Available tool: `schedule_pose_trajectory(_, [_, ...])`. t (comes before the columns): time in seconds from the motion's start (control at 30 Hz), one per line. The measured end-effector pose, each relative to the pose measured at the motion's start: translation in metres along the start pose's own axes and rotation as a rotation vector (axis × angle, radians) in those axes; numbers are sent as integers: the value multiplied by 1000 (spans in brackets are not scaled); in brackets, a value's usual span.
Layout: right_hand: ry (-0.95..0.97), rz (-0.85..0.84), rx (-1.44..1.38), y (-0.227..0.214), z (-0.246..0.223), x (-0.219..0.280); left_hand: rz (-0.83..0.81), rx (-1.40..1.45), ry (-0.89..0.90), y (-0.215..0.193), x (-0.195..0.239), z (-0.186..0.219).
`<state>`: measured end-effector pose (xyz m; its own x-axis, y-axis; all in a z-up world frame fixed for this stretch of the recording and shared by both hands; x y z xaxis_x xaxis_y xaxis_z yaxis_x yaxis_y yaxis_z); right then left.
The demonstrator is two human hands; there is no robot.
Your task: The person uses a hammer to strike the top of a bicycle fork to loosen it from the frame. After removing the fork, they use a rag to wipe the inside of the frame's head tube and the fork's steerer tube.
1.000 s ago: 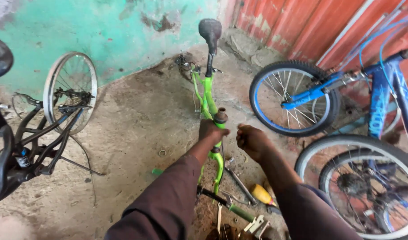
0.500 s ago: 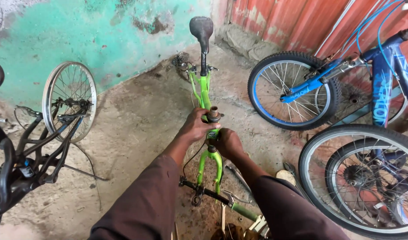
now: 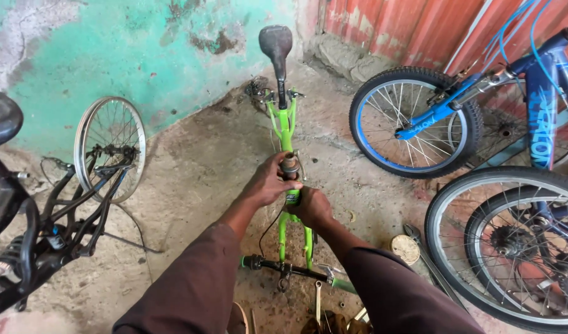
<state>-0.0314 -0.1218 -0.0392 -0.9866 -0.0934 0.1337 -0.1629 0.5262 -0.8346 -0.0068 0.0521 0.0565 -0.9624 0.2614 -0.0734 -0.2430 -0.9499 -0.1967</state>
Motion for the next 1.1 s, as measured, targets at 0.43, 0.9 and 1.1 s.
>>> schedule_pose_trajectory(0.43, [-16, -53, 136, 4, -28, 3, 305, -131, 444, -38, -27, 106])
schedule_pose_trajectory(0.9, [-43, -31, 180, 3, -18, -4, 192, 966, -91, 4, -8, 77])
schedule_pose_trajectory(1.1, [-68, -145, 197, -36, -34, 5, 270, 1224, -150, 2, 17, 91])
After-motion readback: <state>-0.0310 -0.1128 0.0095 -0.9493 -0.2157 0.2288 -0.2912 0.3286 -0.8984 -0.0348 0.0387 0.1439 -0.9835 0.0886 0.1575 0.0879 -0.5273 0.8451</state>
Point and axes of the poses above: each hand's wrist, its own x-axis away from the middle knuckle, its own y-axis out of the palm, z = x × y, the point moved 1 cm from there along -x, towards the middle knuckle, and after that the axes turned 15 degrees about x, right-handed, at the moved point
